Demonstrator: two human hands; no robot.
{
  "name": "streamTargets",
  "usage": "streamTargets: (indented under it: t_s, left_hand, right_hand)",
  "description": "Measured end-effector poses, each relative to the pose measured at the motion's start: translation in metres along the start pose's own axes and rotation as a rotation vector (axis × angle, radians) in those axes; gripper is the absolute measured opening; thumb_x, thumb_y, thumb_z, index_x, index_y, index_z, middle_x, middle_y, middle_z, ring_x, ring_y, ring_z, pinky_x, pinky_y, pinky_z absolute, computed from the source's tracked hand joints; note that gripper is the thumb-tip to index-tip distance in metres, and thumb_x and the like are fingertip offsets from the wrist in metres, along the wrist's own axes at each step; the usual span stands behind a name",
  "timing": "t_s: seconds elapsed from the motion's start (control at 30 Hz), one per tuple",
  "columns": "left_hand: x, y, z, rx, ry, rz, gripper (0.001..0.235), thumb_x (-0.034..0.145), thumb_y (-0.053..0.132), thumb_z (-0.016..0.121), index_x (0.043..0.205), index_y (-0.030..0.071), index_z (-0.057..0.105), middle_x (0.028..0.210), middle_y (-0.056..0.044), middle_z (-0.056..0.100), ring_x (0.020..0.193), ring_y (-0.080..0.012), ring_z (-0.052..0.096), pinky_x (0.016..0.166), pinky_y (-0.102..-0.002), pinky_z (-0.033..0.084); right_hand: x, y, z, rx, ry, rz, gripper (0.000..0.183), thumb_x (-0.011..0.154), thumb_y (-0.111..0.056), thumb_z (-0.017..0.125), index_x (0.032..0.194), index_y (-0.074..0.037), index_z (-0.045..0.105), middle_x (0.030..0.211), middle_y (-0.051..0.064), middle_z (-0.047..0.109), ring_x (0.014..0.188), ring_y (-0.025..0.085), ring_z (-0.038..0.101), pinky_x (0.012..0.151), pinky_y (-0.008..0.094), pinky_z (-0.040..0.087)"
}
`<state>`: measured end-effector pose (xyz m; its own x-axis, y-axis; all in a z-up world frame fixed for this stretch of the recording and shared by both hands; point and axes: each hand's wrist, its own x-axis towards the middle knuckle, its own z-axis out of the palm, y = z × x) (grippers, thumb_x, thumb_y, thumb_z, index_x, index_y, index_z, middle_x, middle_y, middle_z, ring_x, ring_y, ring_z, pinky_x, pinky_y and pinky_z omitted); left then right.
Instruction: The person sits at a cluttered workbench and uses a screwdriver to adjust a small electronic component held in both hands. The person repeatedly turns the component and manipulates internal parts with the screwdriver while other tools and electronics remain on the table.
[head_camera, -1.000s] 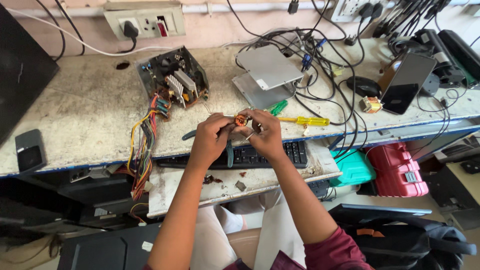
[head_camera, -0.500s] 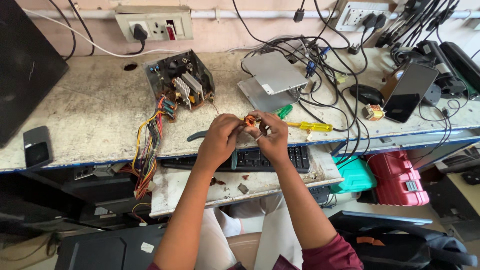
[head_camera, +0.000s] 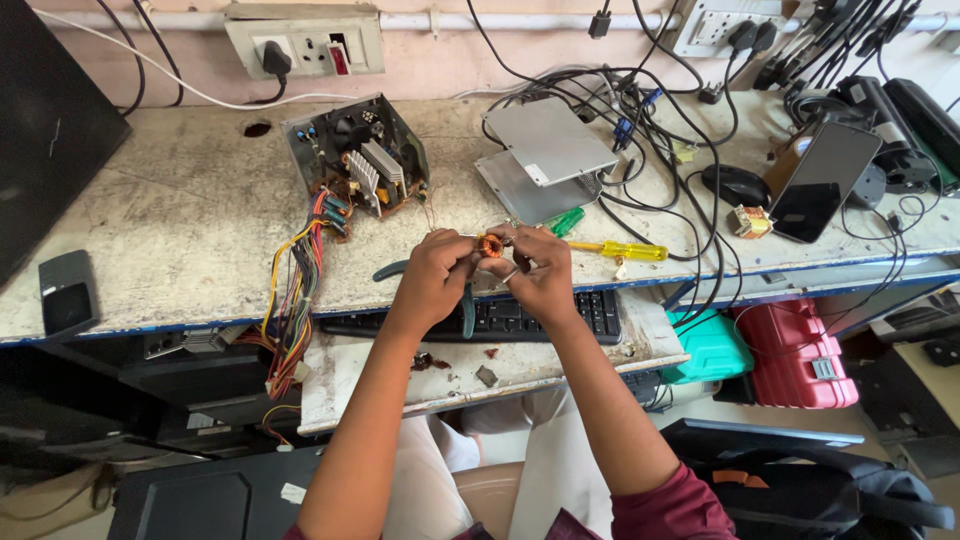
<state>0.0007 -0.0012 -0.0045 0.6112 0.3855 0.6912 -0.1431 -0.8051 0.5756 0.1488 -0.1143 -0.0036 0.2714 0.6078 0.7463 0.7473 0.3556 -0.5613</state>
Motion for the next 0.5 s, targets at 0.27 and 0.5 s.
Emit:
streamTargets:
  t_s: [0.27, 0.5]
  left_hand:
    - [0.0, 0.015, -0.003, -0.065, -0.004, -0.122, 0.007, 0.09, -0.001, 0.065, 0.096, 0.0, 0.069, 0.084, -0.013, 0.066, 0.085, -0.032, 0.064, 0.079, -0.042, 0.05]
    - [0.001, 0.021, 0.002, 0.064, 0.034, 0.021, 0.012, 0.093, 0.0, 0.062, 0.101, 0.002, 0.07, 0.087, -0.013, 0.068, 0.089, -0.0313, 0.066, 0.118, -0.052, 0.035]
  right_hand:
    - [0.002, -0.003, 0.001, -0.008, 0.016, 0.036, 0.041, 0.083, -0.037, 0.084, 0.107, -0.005, 0.074, 0.085, 0.004, 0.071, 0.065, 0.017, 0.051, 0.067, 0.033, 0.042]
    - [-0.002, -0.005, 0.001, -0.039, 0.106, 0.04, 0.041, 0.086, -0.035, 0.083, 0.111, -0.004, 0.073, 0.089, 0.005, 0.07, 0.067, 0.017, 0.05, 0.072, 0.033, 0.042]
